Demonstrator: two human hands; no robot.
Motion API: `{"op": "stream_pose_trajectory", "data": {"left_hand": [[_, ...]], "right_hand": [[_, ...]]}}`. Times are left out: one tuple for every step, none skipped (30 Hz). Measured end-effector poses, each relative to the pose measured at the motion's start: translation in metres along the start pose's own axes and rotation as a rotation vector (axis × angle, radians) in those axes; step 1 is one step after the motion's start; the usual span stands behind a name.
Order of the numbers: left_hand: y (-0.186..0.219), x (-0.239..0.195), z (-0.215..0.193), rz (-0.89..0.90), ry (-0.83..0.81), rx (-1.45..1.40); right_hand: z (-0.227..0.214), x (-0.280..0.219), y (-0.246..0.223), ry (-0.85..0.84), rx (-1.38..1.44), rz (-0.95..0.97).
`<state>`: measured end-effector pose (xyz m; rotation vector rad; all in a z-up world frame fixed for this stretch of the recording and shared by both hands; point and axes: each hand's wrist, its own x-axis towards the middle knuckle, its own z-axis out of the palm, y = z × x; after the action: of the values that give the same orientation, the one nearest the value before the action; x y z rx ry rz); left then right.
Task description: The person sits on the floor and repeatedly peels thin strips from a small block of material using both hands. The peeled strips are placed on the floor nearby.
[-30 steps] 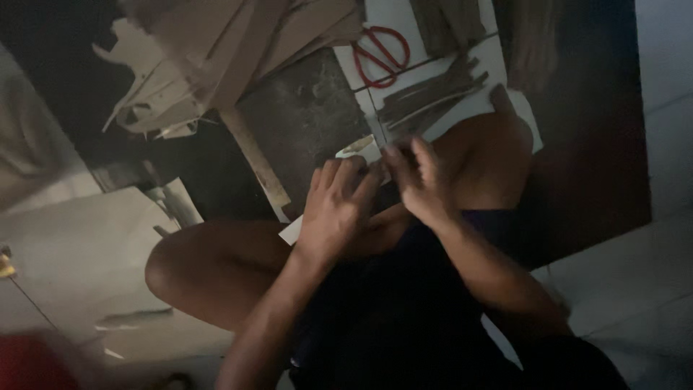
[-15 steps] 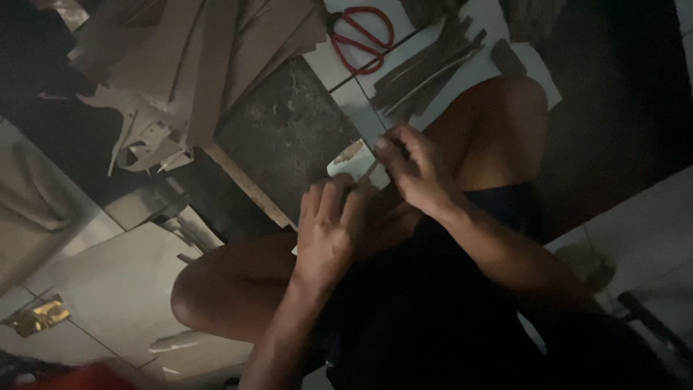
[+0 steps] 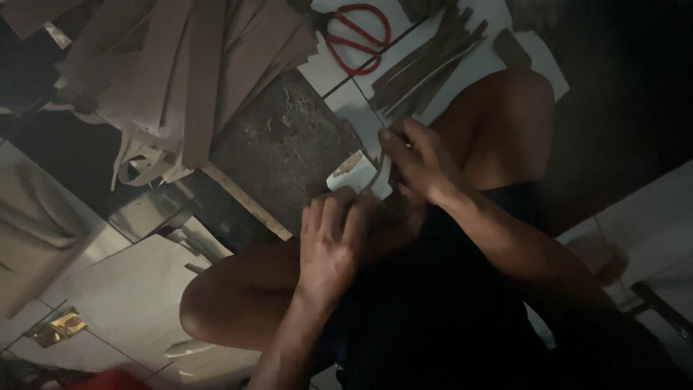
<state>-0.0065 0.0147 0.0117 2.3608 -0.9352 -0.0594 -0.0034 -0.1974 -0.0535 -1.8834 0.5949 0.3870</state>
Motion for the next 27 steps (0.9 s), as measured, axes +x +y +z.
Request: {"op": "stream_pose_trajectory", "data": {"left_hand": [[0.0,0.0,0.001,-0.006,0.0,-0.006],[0.0,0.0,0.001,-0.011,-0.001,-0.011],[-0.001,0.0,0.002,-0.006,-0.003,-0.011],[-0.001,-0.001,0.002,-0.001,-0.005,-0.011],[-0.002,-0.001,0.003,0.005,-0.006,-0.01],[-0.002,-0.001,0.003,0.004,-0.003,-0.014],[-0.002,-0.002,0.003,0.002,-0.001,-0.018],[-0.002,-0.002,0.003,-0.001,0.001,-0.022],[-0.003,-0.003,0.003,0.0,-0.009,-0.009],[-0.003,-0.003,0.004,0.001,-0.019,0.004],[-0.003,-0.003,0.004,0.002,-0.03,0.016],[-0.003,-0.003,0.005,0.003,-0.027,0.022],[-0.003,-0.002,0.006,0.005,-0.023,0.028],[-0.004,-0.002,0.006,0.008,-0.019,0.035],[-0.004,-0.001,0.007,0.018,-0.032,0.048],[-0.004,0.0,0.007,0.029,-0.046,0.061],[-0.005,0.001,0.007,0.041,-0.058,0.074],[-0.004,0.002,0.007,0.042,-0.031,0.069],[-0.004,0.002,0.007,0.042,-0.006,0.063],[-0.003,0.003,0.007,0.042,0.018,0.058],[-0.002,0.003,0.007,0.045,0.024,0.066],[-0.002,0.004,0.007,0.048,0.029,0.075],[-0.001,0.005,0.007,0.049,0.034,0.085],[0.0,0.005,0.007,0.056,0.045,0.09],[0.0,0.006,0.008,0.064,0.057,0.096],[0.0,0.008,0.008,0.072,0.069,0.101],[0.0,0.009,0.009,0.079,0.067,0.117]], "right_hand": [[0.0,0.003,0.002,-0.001,-0.042,0.082],[-0.001,0.006,0.005,0.015,-0.032,0.004],[-0.002,0.009,0.008,0.031,-0.023,-0.073],[-0.002,0.012,0.011,0.046,-0.013,-0.149],[-0.003,0.015,0.014,0.048,0.005,-0.144],[-0.003,0.018,0.017,0.051,0.024,-0.138],[-0.004,0.021,0.02,0.052,0.042,-0.133],[-0.004,0.024,0.022,0.059,0.017,-0.154],[-0.005,0.026,0.024,0.067,-0.007,-0.174],[-0.005,0.028,0.026,0.074,-0.032,-0.195],[-0.005,0.029,0.028,0.055,-0.007,-0.117],[-0.005,0.03,0.03,0.036,0.017,-0.04],[-0.005,0.032,0.031,0.017,0.041,0.035],[-0.005,0.033,0.032,0.018,0.091,0.012],[-0.005,0.035,0.033,0.018,0.14,-0.01],[-0.005,0.037,0.034,0.018,0.189,-0.032],[-0.004,0.039,0.036,0.018,0.201,-0.033],[-0.004,0.041,0.037,0.019,0.212,-0.034],[-0.004,0.043,0.038,0.018,0.224,-0.033],[-0.004,0.046,0.04,0.026,0.181,-0.04],[-0.004,0.048,0.041,0.036,0.138,-0.049],[-0.004,0.051,0.042,0.045,0.095,-0.058],[-0.004,0.053,0.043,0.05,0.093,-0.031],[-0.003,0.054,0.044,0.056,0.09,-0.005],[-0.003,0.056,0.045,0.063,0.087,0.019],[-0.004,0.059,0.045,0.077,0.065,-0.012],[-0.004,0.061,0.045,0.092,0.042,-0.043]]}}
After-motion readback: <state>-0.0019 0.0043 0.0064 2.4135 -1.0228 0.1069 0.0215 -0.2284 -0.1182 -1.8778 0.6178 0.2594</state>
